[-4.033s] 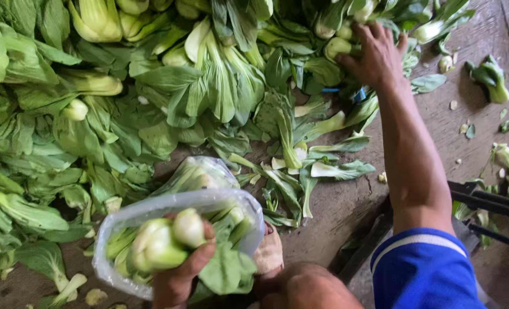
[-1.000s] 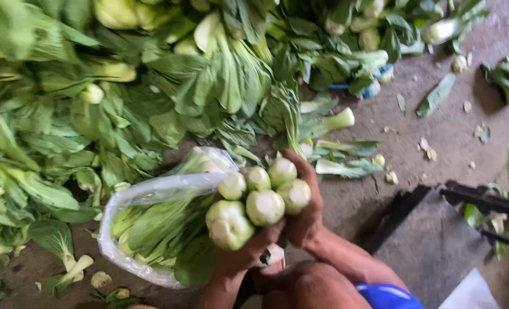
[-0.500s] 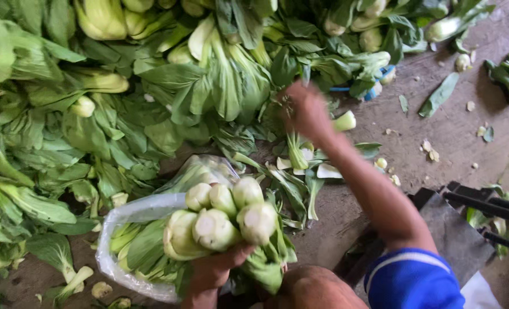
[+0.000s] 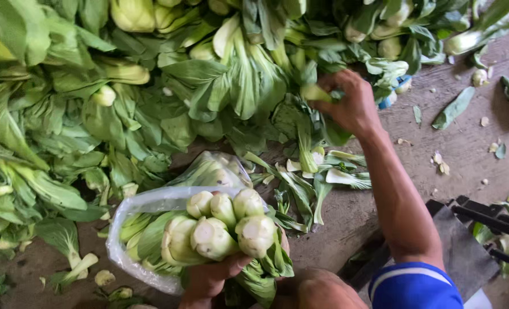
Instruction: The person sits on a floor covered with bok choy and gathers individual stalks into bunches held in one hand, then places each completed bunch into a clear plastic bag on their lap. They repeat the pick, bunch, and bag cycle continuously across the episode.
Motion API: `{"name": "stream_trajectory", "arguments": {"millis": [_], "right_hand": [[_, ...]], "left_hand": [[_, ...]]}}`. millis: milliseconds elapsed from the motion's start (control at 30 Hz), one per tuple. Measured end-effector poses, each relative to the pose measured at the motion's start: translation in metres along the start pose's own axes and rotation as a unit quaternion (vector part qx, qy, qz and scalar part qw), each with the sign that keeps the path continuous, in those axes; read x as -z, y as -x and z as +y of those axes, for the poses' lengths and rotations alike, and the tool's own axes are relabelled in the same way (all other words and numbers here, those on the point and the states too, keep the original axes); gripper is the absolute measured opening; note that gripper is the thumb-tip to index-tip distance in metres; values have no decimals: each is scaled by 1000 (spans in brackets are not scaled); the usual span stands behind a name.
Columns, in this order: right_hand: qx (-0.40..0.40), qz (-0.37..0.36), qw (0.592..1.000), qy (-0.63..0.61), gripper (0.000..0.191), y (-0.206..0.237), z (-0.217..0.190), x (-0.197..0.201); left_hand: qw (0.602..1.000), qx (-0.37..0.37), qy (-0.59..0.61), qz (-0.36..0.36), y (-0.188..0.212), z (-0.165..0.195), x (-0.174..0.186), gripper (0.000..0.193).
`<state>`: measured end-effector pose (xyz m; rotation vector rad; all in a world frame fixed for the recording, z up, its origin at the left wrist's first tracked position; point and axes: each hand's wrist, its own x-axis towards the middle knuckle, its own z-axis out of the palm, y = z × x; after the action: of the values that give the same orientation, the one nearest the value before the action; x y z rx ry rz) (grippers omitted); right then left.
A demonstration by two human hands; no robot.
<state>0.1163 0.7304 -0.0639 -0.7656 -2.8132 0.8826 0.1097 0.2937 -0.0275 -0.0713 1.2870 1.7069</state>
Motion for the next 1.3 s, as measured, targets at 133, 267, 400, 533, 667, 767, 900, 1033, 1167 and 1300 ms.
{"name": "stream_trajectory", "arguments": {"millis": [133,267,400,533,667,767,900,1033,1167,1300], "right_hand": [[-6,46,919,-392,37,26,-4,8],[58,199,974,-89,56,-10,-69,2],[-99,181,944,-257,68,-78,-138,-51],[-34,227,971,-72,77,-105,-132,-129],[23,222,973,-58,90,-97,-117,-135],[-16,159,979,-124,94,-67,-134,-82],[-99,59,980,-161,91,7,-135,-21],[-121,-112,985,-60,64,64,-87,-32],[-127,-192,973,-19,49,81,-59,-35],[-160,-47,984,-59,63,82,-78,-22]], "left_hand": [[1000,-23,5,17,1,7,4,63],[999,-27,2,24,2,13,2,64],[996,-85,-35,5,1,19,-6,77],[995,-97,22,-2,0,22,-16,90],[995,-89,46,-1,6,24,-17,97],[995,-78,55,-9,15,26,-6,96],[996,-76,37,6,30,30,20,91],[996,-81,33,30,39,28,44,87],[995,-82,29,39,36,25,51,83],[995,-88,27,49,29,30,44,78]]}}
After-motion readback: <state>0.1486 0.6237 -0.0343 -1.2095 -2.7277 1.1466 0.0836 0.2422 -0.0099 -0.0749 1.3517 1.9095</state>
